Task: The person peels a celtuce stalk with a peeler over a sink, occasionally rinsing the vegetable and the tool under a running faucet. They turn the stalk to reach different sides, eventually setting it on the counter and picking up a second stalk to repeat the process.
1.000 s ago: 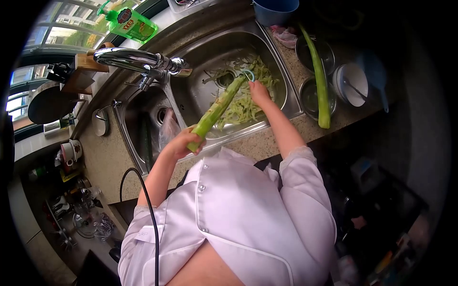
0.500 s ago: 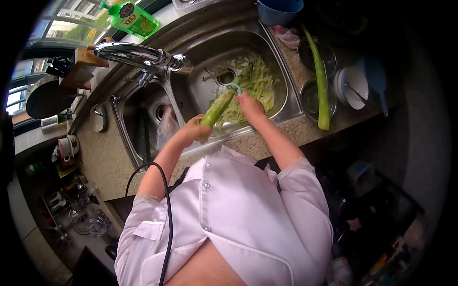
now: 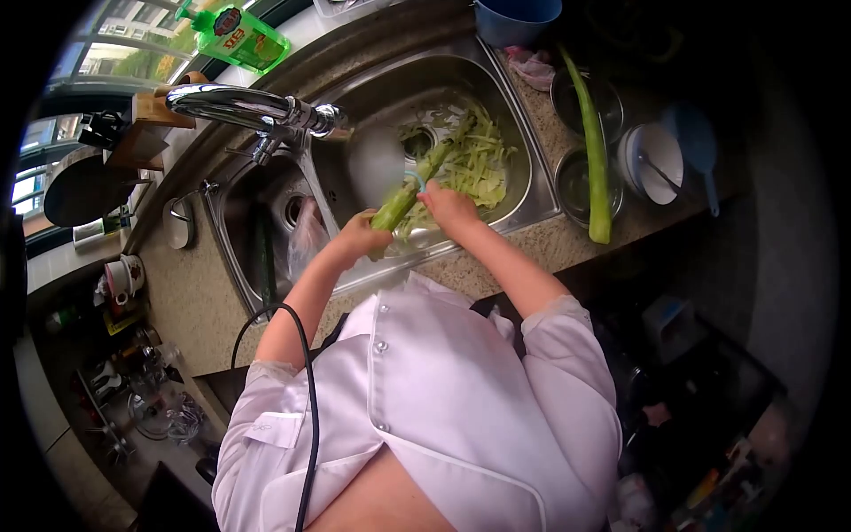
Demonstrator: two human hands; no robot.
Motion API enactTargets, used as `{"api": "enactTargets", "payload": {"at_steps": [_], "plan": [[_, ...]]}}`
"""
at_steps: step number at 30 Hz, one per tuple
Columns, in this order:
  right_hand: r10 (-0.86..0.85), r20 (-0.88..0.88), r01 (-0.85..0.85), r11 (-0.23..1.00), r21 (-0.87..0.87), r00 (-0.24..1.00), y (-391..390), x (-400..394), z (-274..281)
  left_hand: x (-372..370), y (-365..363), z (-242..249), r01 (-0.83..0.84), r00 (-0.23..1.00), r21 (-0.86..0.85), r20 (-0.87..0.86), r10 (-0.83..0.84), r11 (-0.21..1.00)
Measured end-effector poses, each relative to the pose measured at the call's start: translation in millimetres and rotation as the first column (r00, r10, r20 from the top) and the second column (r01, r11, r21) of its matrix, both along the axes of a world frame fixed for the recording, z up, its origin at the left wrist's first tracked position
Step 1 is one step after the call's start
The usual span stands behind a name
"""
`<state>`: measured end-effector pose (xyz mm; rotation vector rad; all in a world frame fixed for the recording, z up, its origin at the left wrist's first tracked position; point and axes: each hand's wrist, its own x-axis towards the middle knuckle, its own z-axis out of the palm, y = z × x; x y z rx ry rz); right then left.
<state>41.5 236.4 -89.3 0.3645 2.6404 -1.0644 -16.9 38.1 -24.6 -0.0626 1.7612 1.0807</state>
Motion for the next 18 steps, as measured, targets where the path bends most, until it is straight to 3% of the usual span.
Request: {"api": "enactTargets", "payload": {"at_steps": [3,4,7,10,12,14,16,18], "plan": [[-0.153,0.135,0.133,0.981,0.142,0.979,48,-26,-59,4,0,3,-0.019,0.999,0.041,0.033,0.018,0.999],[-0.187,0.140,0.164,0.973,0.162,0.972,55,-30,-55,5,-2,4,-0.022,0.999,0.033,0.034,0.021,0.999],[-0.132,0.073,0.128,0.990,0.051,0.989,35,-20,-40,3,3,2,-0.018,0.999,-0.018,-0.041,0.017,1.000],[0.027,-0.010,-0.028,0.991,-0.133,1.000,-15,4,5,-6,4,-3,-0.037,0.998,-0.093,-0.060,0.032,0.995],[0.061,-0.057,-0.071,0.977,-0.200,0.997,-39,19,22,-10,2,-6,0.004,0.999,-0.057,0.052,-0.001,0.998],[0.087,-0.106,-0.113,0.957,-0.268,0.991,-38,21,20,-4,-1,-6,-0.014,0.999,-0.048,0.031,0.015,0.999],[0.034,0.001,-0.034,0.999,0.012,0.999,-5,4,-4,-3,-1,-3,-0.038,0.999,-0.036,0.000,0.038,0.999],[-0.103,0.085,0.091,0.988,0.128,0.991,34,-12,-44,2,-1,5,-0.057,0.996,-0.010,0.071,0.058,0.998]]}}
